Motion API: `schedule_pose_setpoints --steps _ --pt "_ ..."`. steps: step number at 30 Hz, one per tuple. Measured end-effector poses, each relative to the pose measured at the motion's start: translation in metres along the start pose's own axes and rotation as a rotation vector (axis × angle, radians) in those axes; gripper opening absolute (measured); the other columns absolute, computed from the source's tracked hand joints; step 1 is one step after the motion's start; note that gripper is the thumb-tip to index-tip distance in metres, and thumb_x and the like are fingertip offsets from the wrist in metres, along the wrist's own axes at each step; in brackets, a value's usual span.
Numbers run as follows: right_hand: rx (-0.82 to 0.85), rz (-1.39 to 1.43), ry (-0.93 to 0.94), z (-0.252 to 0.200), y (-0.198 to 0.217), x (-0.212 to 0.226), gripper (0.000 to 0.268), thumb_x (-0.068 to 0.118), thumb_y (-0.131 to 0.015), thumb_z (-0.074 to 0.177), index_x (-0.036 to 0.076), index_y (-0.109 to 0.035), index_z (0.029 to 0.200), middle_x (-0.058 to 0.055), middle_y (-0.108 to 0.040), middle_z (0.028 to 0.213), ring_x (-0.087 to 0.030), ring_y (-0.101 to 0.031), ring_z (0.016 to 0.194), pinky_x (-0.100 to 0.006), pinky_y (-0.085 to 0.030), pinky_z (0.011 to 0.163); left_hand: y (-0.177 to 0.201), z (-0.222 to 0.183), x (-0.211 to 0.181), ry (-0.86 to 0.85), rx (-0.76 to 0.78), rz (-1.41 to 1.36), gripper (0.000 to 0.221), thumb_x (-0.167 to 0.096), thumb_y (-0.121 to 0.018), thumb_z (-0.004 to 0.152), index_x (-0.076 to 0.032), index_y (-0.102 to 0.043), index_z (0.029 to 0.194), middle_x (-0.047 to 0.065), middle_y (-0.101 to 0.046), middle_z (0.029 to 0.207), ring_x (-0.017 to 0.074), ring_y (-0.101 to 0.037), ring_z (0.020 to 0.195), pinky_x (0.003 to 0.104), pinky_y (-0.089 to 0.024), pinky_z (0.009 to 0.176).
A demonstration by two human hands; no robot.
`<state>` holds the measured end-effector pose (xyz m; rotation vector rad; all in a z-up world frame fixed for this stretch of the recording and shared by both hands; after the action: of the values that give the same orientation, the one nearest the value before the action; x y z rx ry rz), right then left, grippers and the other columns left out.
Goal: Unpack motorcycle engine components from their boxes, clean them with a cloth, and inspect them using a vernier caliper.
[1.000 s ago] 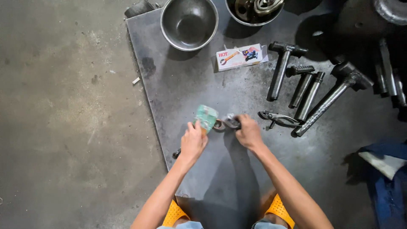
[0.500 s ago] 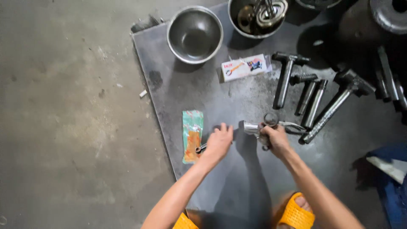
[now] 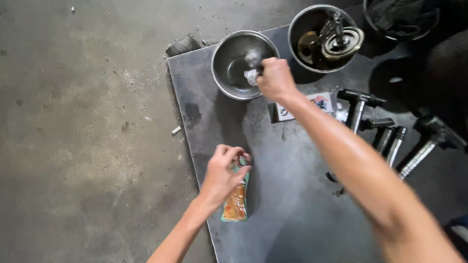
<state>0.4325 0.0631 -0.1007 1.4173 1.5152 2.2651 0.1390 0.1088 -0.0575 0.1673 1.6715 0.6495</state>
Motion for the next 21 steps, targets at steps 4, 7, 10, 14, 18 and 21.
schedule_pose_setpoints --steps 4,7,10,14,18,21 --pt "0.102 -0.235 -0.076 0.011 -0.039 -0.009 0.016 0.005 -0.073 0.075 -0.005 -0.075 0.087 -0.033 -0.068 0.086 -0.047 -0.069 0.086 -0.051 -0.057 0.078 0.032 -0.002 0.011 0.078 -0.12 0.0 0.04 -0.011 -0.085 0.076 -0.006 -0.07 0.113 0.012 -0.065 0.102 0.0261 -0.07 0.091 0.037 -0.057 0.081" --pt "0.286 -0.251 -0.166 0.02 -0.02 0.009 0.018 0.007 -0.075 0.074 -0.006 -0.074 0.087 -0.034 -0.068 0.088 -0.048 -0.069 0.088 -0.051 -0.057 0.08 0.04 -0.009 0.023 0.135 -0.185 -0.022 0.04 -0.011 -0.084 0.077 -0.005 -0.07 0.113 0.01 -0.067 0.101 0.0228 -0.072 0.09 0.035 -0.057 0.08" --pt "0.262 -0.306 -0.122 0.03 -0.026 -0.012 0.016 0.005 -0.073 0.077 -0.006 -0.074 0.089 -0.034 -0.067 0.098 -0.049 -0.069 0.091 -0.05 -0.058 0.08 0.042 -0.012 0.03 0.173 -0.215 -0.009 0.039 -0.01 -0.084 0.077 -0.005 -0.07 0.113 0.01 -0.068 0.1 0.022 -0.072 0.089 0.034 -0.056 0.079" --pt "0.092 -0.615 0.001 0.035 -0.067 -0.046 0.015 0.005 -0.069 0.081 -0.001 -0.077 0.092 -0.028 -0.065 0.11 -0.043 -0.068 0.097 -0.049 -0.057 0.08 0.039 0.01 0.023 0.156 -0.193 0.042 0.04 -0.008 -0.084 0.076 -0.004 -0.069 0.113 0.01 -0.066 0.101 0.0239 -0.07 0.088 0.036 -0.055 0.078" --pt "0.035 -0.632 0.105 0.027 -0.056 -0.032 0.012 0.008 -0.068 0.078 0.008 -0.078 0.085 -0.018 -0.069 0.097 -0.036 -0.066 0.098 -0.049 -0.05 0.087 0.034 0.064 0.02 -0.049 -0.162 0.131 0.033 -0.006 -0.077 0.08 -0.006 -0.067 0.112 0.012 -0.062 0.1 0.027 -0.068 0.087 0.038 -0.056 0.08" --pt "-0.036 -0.695 0.17 0.018 -0.011 -0.025 0.012 0.011 -0.067 0.081 0.007 -0.076 0.089 -0.015 -0.07 0.095 -0.033 -0.066 0.097 -0.049 -0.047 0.085 0.027 0.123 0.022 -0.104 -0.164 0.252 0.032 -0.006 -0.073 0.083 -0.005 -0.065 0.114 0.017 -0.061 0.104 0.0361 -0.067 0.091 0.044 -0.055 0.079"
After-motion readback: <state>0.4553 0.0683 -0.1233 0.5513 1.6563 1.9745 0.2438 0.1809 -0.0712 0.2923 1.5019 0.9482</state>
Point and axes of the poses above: each hand's wrist, its own z-axis towards the middle knuckle, its own y-axis out of the back of the hand, x = y × z, the point moved 1 cm from there along z, towards the middle knuckle
